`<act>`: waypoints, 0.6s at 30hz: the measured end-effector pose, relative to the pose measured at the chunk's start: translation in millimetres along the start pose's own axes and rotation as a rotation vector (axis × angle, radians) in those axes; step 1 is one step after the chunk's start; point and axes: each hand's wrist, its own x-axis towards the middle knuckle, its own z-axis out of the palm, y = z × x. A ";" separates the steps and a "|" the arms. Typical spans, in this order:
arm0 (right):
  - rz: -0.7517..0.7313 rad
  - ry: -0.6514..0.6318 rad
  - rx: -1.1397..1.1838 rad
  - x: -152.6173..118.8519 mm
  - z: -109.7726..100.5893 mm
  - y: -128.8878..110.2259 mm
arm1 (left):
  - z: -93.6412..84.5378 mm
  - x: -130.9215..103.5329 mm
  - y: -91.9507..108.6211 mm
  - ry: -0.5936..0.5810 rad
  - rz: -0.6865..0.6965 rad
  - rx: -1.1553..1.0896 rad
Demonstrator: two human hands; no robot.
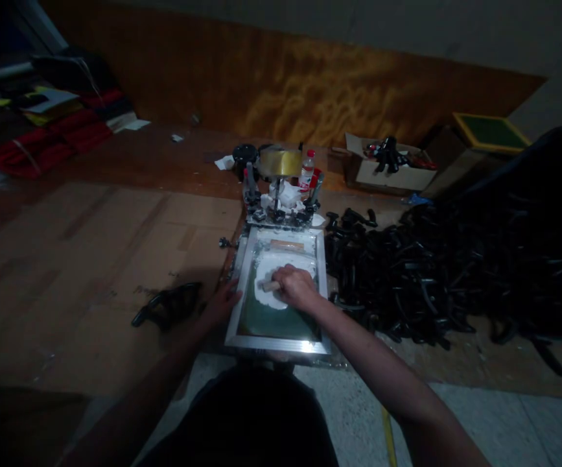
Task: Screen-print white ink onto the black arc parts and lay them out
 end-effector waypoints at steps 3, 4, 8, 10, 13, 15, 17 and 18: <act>-0.034 0.075 -0.009 -8.6 18.2 -3.6 | -0.1 0.8 -1.2 0.003 -0.028 -0.016; -0.063 0.064 0.010 -12.4 22.7 -4.4 | 0.0 1.0 -1.8 0.004 -0.028 -0.024; -0.014 0.054 0.127 -4.5 14.7 -1.0 | -2.2 0.5 0.3 -0.015 -0.035 -0.053; 0.101 0.112 0.141 16.2 -4.5 4.6 | -6.1 -1.9 8.2 -0.040 -0.029 -0.057; 0.300 0.190 0.073 45.4 -42.8 25.0 | -14.5 -8.8 32.4 0.003 0.021 -0.069; 0.395 0.279 0.065 49.2 -66.6 51.6 | -19.5 -12.8 55.3 0.094 0.064 -0.068; 0.466 0.434 0.139 37.9 -80.5 85.6 | -23.1 -12.5 80.4 0.180 0.116 -0.084; 0.514 0.513 0.191 28.4 -81.8 102.1 | -24.3 -10.0 93.1 0.215 0.148 -0.114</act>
